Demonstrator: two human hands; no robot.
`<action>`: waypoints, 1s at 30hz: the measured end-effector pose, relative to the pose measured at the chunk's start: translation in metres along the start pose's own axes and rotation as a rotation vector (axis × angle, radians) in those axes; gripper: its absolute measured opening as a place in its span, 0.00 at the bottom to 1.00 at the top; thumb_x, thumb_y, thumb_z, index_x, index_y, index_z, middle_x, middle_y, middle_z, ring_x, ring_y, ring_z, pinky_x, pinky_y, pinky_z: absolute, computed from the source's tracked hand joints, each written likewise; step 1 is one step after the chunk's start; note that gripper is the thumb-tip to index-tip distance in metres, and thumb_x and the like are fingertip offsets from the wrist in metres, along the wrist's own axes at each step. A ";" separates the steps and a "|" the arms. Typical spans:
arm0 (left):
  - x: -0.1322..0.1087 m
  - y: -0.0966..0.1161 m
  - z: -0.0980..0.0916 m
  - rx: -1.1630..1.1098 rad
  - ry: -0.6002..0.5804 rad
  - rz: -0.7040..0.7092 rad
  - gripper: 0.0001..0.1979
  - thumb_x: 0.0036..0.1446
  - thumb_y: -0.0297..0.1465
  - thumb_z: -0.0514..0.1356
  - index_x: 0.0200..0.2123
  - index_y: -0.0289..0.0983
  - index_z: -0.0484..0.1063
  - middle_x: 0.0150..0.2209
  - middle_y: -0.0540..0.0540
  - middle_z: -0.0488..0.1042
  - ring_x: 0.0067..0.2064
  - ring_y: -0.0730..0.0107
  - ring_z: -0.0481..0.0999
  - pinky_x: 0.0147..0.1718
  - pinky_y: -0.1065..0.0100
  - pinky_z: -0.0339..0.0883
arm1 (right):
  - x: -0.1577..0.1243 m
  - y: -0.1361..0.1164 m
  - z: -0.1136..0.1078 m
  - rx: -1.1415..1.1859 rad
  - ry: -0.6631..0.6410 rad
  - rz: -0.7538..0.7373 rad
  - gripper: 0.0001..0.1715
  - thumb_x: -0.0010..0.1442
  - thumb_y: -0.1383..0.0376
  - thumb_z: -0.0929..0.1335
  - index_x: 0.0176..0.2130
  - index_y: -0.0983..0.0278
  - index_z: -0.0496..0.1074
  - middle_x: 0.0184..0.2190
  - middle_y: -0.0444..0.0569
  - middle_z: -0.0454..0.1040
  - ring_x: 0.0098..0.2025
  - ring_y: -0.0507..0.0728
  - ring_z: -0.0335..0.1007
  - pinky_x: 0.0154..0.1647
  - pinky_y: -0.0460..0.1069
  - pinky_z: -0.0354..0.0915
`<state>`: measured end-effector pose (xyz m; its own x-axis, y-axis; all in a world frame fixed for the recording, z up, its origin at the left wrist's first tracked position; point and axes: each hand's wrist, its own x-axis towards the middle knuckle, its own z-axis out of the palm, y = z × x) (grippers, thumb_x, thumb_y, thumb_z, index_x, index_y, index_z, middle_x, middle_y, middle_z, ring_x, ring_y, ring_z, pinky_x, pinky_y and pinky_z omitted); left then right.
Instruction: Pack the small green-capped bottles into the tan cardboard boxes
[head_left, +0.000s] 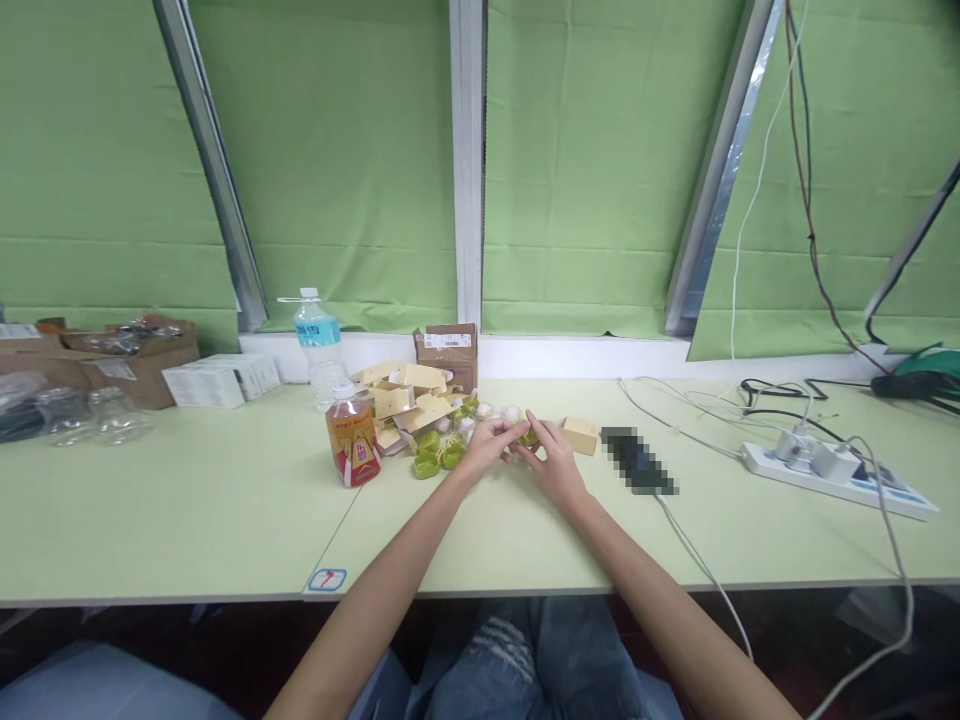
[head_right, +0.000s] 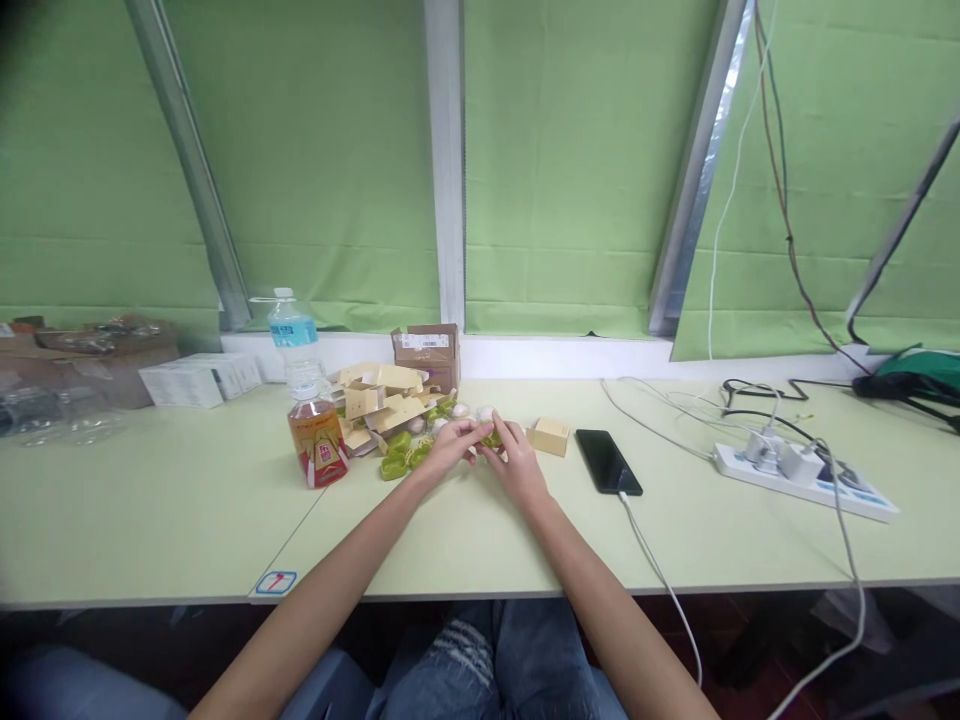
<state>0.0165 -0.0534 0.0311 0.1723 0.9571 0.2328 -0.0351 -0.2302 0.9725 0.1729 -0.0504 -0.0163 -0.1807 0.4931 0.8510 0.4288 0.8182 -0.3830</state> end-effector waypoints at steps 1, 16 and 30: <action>0.001 0.003 -0.003 -0.033 0.005 -0.022 0.26 0.45 0.51 0.74 0.28 0.32 0.77 0.27 0.46 0.74 0.27 0.72 0.75 0.20 0.73 0.66 | 0.001 -0.003 0.000 0.016 -0.012 0.002 0.33 0.70 0.57 0.67 0.69 0.57 0.60 0.51 0.57 0.72 0.38 0.57 0.75 0.44 0.56 0.78; 0.005 0.029 -0.093 -0.276 0.569 0.061 0.23 0.44 0.46 0.74 0.30 0.36 0.71 0.26 0.50 0.72 0.23 0.76 0.69 0.18 0.74 0.58 | 0.003 -0.013 -0.007 0.069 -0.038 0.075 0.15 0.73 0.60 0.60 0.45 0.61 0.73 0.44 0.54 0.74 0.38 0.56 0.73 0.38 0.51 0.73; -0.009 0.010 -0.021 0.458 0.297 0.437 0.13 0.56 0.35 0.66 0.44 0.40 0.74 0.43 0.43 0.77 0.42 0.62 0.75 0.38 0.67 0.66 | 0.000 -0.007 -0.005 -0.207 -0.043 0.073 0.18 0.69 0.61 0.65 0.57 0.60 0.70 0.52 0.58 0.71 0.52 0.65 0.71 0.50 0.59 0.72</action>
<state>-0.0062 -0.0604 0.0386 -0.0424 0.7526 0.6572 0.3897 -0.5932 0.7044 0.1739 -0.0576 -0.0121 -0.1783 0.5649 0.8057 0.6141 0.7037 -0.3575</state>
